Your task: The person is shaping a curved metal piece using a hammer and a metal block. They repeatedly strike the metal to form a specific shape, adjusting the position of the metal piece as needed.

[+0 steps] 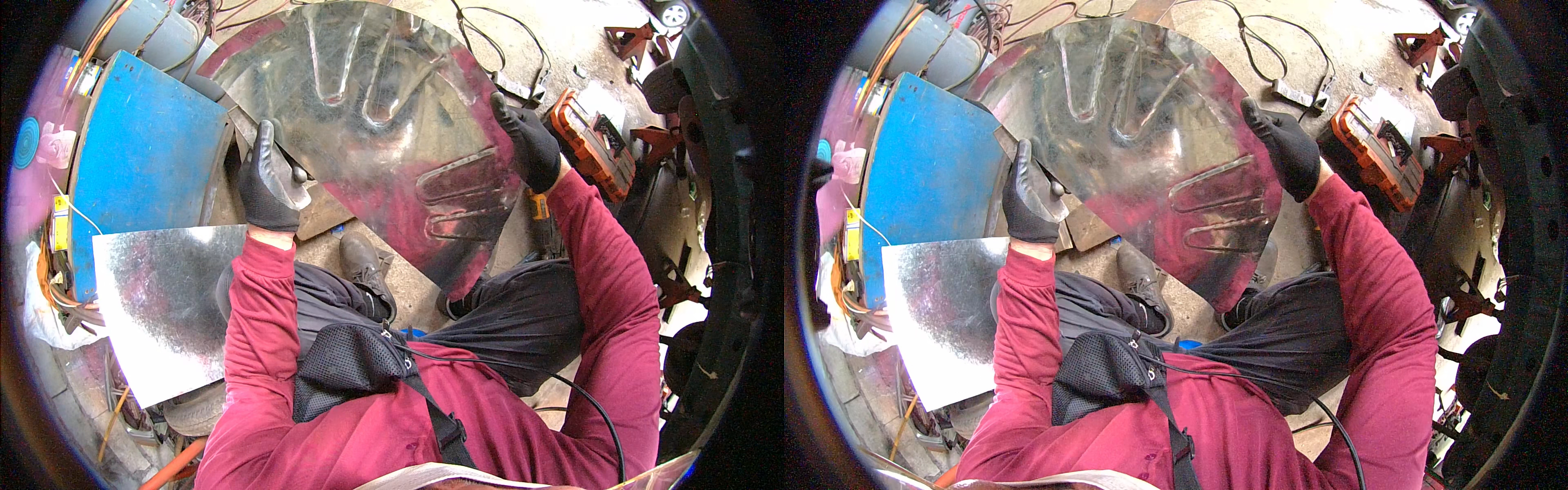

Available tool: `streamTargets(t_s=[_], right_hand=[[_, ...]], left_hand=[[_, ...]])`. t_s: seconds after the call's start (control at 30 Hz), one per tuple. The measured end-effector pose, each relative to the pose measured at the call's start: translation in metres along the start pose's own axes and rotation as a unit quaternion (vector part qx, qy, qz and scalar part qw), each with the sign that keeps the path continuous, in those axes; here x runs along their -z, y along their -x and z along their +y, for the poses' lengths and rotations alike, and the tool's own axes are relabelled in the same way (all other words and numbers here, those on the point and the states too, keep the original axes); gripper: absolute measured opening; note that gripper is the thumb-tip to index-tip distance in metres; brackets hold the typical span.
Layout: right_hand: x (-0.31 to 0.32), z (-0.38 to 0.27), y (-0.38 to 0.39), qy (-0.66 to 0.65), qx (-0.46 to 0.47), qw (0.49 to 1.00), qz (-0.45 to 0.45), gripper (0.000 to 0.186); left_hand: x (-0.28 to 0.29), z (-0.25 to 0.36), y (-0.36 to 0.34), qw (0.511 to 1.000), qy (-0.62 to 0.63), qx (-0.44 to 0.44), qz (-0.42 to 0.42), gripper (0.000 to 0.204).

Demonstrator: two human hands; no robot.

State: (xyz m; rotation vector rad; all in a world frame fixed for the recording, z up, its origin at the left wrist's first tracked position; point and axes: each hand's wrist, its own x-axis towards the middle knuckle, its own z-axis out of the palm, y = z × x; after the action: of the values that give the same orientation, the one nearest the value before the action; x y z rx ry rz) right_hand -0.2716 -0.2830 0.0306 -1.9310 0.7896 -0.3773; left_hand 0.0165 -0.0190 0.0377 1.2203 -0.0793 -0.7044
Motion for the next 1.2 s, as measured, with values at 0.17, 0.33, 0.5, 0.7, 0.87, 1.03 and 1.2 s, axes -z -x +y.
streamTargets(t_s=[0.17, 0.33, 0.5, 0.7, 0.87, 1.03, 1.2], right_hand=[[0.000, -0.007, 0.000, -0.017, -0.009, 1.000, -0.008, 0.088], [-0.001, -0.005, 0.001, -0.042, -0.007, 0.999, -0.003, 0.085], [-0.002, -0.007, 0.002, -0.051, -0.015, 0.999, -0.001, 0.086], [-0.002, -0.006, 0.002, -0.044, -0.017, 0.999, -0.006, 0.086], [0.000, -0.001, 0.000, -0.035, -0.014, 0.999, -0.009, 0.086], [0.000, -0.007, 0.003, -0.036, -0.017, 0.999, -0.026, 0.085], [0.001, -0.001, 0.001, -0.055, -0.017, 0.998, -0.023, 0.086]], left_hand=[[0.006, -0.002, -0.007, 1.000, 0.003, 0.005, 0.003, 0.029], [0.007, -0.005, -0.008, 1.000, -0.005, -0.004, 0.000, 0.029], [0.002, -0.003, -0.004, 1.000, 0.007, -0.013, 0.011, 0.028], [0.000, -0.001, -0.001, 1.000, 0.015, -0.004, 0.009, 0.028], [0.008, -0.004, -0.007, 1.000, 0.013, 0.008, -0.001, 0.028], [0.016, -0.008, -0.010, 0.999, 0.004, 0.014, -0.038, 0.027], [0.002, 0.001, 0.000, 1.000, 0.002, -0.002, 0.001, 0.030]])
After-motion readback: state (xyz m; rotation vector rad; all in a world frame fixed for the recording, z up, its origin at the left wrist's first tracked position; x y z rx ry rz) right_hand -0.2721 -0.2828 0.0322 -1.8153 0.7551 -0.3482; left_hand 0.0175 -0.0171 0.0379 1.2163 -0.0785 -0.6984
